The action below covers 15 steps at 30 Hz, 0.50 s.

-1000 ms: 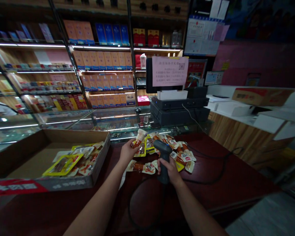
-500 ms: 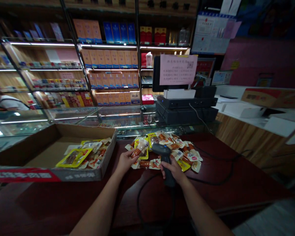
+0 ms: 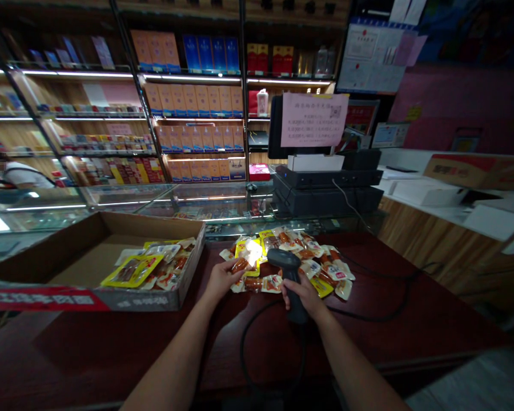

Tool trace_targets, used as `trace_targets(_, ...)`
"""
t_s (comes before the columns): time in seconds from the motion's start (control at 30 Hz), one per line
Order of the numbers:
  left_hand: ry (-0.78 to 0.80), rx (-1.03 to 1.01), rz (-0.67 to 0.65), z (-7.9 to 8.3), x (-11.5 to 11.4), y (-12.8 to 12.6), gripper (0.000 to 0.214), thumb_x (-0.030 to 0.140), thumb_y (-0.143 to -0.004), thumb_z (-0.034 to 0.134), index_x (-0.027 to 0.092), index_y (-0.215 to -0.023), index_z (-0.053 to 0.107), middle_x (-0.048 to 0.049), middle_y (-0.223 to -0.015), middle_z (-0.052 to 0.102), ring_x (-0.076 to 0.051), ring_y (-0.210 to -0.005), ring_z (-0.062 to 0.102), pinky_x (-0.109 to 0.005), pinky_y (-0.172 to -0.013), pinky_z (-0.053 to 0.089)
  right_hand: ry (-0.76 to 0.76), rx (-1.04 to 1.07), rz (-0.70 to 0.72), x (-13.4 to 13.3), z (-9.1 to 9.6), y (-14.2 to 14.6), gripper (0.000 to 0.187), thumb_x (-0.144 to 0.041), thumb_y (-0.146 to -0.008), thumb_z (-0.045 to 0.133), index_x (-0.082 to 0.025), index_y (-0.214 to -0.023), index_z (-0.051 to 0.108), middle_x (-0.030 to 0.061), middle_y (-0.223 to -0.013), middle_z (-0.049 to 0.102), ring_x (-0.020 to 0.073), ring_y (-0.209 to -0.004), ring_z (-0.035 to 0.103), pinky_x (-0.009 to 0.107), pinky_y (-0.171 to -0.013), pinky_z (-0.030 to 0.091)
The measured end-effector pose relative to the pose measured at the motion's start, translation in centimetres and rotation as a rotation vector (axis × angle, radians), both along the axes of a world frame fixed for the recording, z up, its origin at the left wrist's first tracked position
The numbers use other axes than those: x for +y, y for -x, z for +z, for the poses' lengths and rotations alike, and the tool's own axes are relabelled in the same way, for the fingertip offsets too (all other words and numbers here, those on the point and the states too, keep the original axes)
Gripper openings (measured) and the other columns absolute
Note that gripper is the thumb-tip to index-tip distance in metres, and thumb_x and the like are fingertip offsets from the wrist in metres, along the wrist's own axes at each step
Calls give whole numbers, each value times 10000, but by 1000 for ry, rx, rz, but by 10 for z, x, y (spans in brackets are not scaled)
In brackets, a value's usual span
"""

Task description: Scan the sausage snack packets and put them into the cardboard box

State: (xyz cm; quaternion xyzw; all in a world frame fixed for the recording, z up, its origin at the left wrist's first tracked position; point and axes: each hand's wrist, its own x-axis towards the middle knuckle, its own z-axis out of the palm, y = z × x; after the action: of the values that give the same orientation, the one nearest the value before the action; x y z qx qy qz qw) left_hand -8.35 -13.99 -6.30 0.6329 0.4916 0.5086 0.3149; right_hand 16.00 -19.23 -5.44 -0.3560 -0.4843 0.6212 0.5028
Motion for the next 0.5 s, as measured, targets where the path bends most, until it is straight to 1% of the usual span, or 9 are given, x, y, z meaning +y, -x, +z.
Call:
trace_targets(0.2,23,-37,30,-4,1,2,460,301,-557,746,120,-979,711,-78,-953,720,-242,-871,671,-360,-850,506,-16,1,18,1,0,-1,432,-409,-673,688,-164,-988,522,-42,-568,592,102,-378,514,227,-355,461)
trace_targets(0.3,42,-42,60,-2,0,-1,457,287,-560,737,120,-985,708,-76,-947,722,-236,-876,670,-352,-851,501,-13,2,6,1,-1,-2,416,-400,-682,683,-165,-991,532,-39,-572,592,101,-380,513,225,-356,459)
trace_targets(0.4,21,-17,97,10,-3,-3,469,285,-569,734,121,-1007,701,-85,-968,718,-234,-896,666,-346,-863,493,-14,40,-11,1,2,-1,409,-398,-686,680,-165,-992,543,-43,-565,582,97,-378,502,220,-347,457)
trace_targets(0.5,-53,4,150,35,-10,7,486,318,-593,722,131,-1040,690,-91,-1000,710,-232,-913,660,-339,-860,493,-33,80,-9,1,12,2,396,-398,-698,672,-167,-996,549,-47,-564,577,94,-376,497,218,-342,464)
